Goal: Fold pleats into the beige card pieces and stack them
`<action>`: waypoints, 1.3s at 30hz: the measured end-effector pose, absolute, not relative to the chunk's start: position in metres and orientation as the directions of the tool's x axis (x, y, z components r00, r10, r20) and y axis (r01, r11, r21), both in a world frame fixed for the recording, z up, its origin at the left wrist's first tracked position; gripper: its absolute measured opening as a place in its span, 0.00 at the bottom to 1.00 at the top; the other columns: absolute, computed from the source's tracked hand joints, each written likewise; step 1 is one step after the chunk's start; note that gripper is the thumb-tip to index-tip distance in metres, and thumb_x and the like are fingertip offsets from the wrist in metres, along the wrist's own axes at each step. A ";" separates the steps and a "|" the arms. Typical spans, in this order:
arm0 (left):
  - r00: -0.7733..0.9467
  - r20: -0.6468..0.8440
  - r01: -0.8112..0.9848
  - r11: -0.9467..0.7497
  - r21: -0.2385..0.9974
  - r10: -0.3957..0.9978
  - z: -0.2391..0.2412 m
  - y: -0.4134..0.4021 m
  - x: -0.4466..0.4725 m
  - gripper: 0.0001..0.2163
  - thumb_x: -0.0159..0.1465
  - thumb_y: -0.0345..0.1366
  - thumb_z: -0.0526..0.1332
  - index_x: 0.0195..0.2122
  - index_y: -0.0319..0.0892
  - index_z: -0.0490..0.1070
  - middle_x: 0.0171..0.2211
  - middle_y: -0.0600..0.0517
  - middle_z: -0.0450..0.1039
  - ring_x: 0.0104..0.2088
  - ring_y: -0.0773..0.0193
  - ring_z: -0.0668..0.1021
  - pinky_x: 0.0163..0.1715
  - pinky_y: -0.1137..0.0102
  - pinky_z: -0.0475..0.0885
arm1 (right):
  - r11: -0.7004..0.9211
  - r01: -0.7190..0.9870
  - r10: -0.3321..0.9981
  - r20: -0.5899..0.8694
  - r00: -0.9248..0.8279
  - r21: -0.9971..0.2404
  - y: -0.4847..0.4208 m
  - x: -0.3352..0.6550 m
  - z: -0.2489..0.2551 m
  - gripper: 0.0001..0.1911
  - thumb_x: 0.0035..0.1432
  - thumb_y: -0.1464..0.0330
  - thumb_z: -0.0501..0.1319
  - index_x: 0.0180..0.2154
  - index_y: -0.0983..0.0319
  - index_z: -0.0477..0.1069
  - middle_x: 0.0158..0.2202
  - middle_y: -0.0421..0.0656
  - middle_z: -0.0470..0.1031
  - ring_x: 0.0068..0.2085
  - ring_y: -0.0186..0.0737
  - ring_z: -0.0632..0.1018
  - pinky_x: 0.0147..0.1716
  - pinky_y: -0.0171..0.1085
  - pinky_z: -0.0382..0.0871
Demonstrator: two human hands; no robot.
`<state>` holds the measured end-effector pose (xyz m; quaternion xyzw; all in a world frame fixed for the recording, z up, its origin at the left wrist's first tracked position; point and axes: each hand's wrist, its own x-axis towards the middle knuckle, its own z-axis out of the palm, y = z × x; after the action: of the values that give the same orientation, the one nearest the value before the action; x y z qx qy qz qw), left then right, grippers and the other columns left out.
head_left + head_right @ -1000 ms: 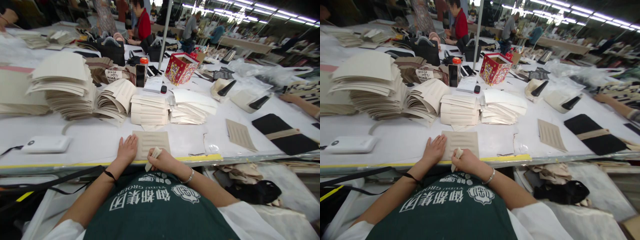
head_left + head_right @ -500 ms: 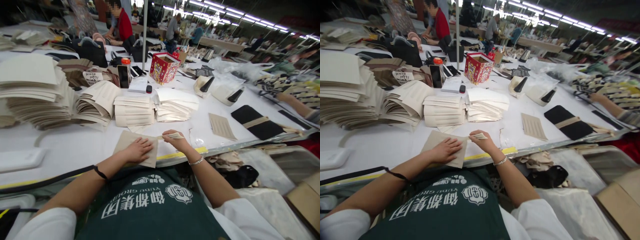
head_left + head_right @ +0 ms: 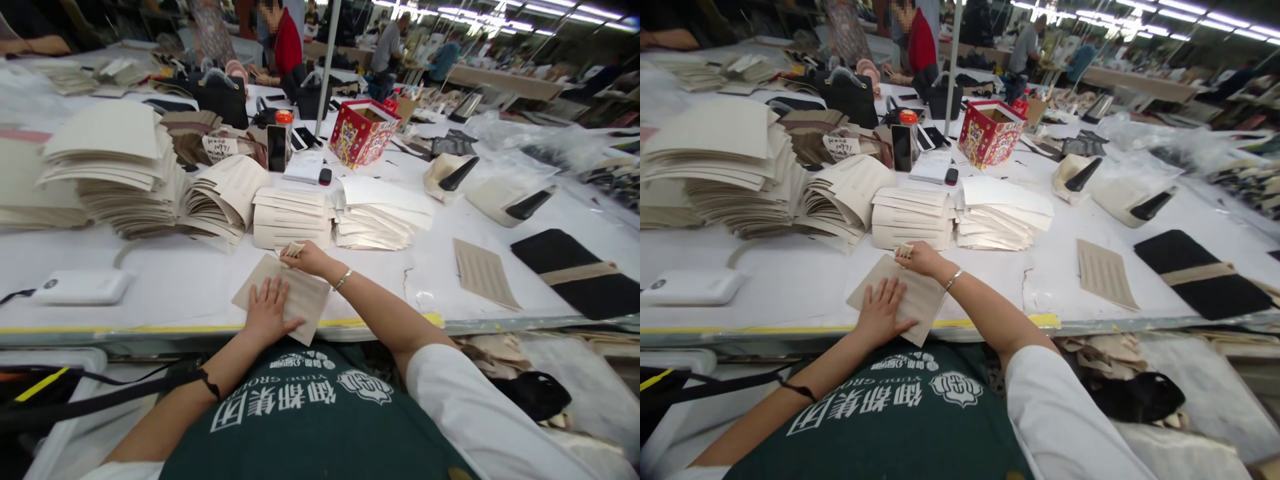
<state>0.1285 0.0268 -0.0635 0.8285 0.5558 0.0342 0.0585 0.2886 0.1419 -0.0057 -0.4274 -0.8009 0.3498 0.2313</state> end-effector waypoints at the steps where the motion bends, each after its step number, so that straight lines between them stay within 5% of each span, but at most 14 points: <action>1: 0.384 -0.015 0.915 -0.378 0.141 0.923 -0.063 0.028 0.127 0.39 0.53 0.61 0.52 0.61 0.41 0.52 0.62 0.42 0.48 0.62 0.45 0.50 0.57 0.46 0.39 | 0.386 0.533 0.855 0.075 -0.513 -0.753 0.142 0.286 -0.007 0.07 0.53 0.69 0.57 0.32 0.64 0.73 0.26 0.39 0.75 0.28 0.30 0.74 0.31 0.29 0.64; 8: 0.384 0.008 0.909 -0.379 0.171 0.924 -0.064 0.027 0.129 0.39 0.53 0.61 0.52 0.61 0.41 0.52 0.62 0.43 0.48 0.62 0.45 0.51 0.58 0.47 0.37 | 0.195 0.647 0.908 -0.114 -0.403 -0.737 0.106 0.341 -0.001 0.07 0.52 0.70 0.55 0.27 0.63 0.71 0.21 0.37 0.73 0.21 0.30 0.73 0.25 0.29 0.65; 15: 0.381 0.003 0.913 -0.377 0.158 0.925 -0.064 0.027 0.130 0.38 0.53 0.60 0.52 0.60 0.42 0.53 0.62 0.42 0.49 0.61 0.44 0.51 0.57 0.46 0.39 | 0.173 0.696 0.974 0.016 -0.226 -0.697 0.126 0.284 -0.007 0.10 0.53 0.73 0.51 0.26 0.63 0.69 0.17 0.38 0.71 0.22 0.31 0.74 0.28 0.28 0.65; 21: 0.402 -0.007 0.901 -0.395 0.179 0.916 -0.063 0.029 0.122 0.39 0.53 0.60 0.52 0.61 0.39 0.52 0.63 0.42 0.47 0.62 0.46 0.51 0.58 0.48 0.40 | 0.059 0.903 0.978 -0.157 -0.137 -0.425 0.108 0.321 0.011 0.13 0.52 0.72 0.54 0.18 0.64 0.68 0.13 0.43 0.68 0.21 0.37 0.73 0.25 0.32 0.64; 28: 0.370 -0.038 0.921 -0.361 0.149 0.928 -0.061 0.035 0.092 0.45 0.49 0.61 0.57 0.60 0.34 0.51 0.62 0.39 0.46 0.62 0.48 0.50 0.59 0.52 0.42 | 0.314 0.614 0.899 0.019 -0.437 -0.724 0.136 0.284 0.002 0.07 0.55 0.68 0.55 0.31 0.63 0.72 0.25 0.37 0.74 0.26 0.29 0.74 0.31 0.29 0.65; 39: 0.365 -0.055 0.924 -0.355 0.139 0.929 -0.063 0.037 0.094 0.46 0.49 0.62 0.55 0.61 0.32 0.50 0.63 0.39 0.46 0.62 0.48 0.50 0.59 0.52 0.41 | 0.365 0.744 0.813 -0.198 -0.548 -0.560 0.091 0.347 0.023 0.08 0.55 0.69 0.56 0.27 0.63 0.72 0.19 0.37 0.71 0.22 0.30 0.71 0.26 0.29 0.62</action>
<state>0.0944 0.0374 -0.0630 0.8230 0.5630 0.0166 0.0729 0.3470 0.0906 0.0229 -0.4723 -0.8242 0.3076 0.0559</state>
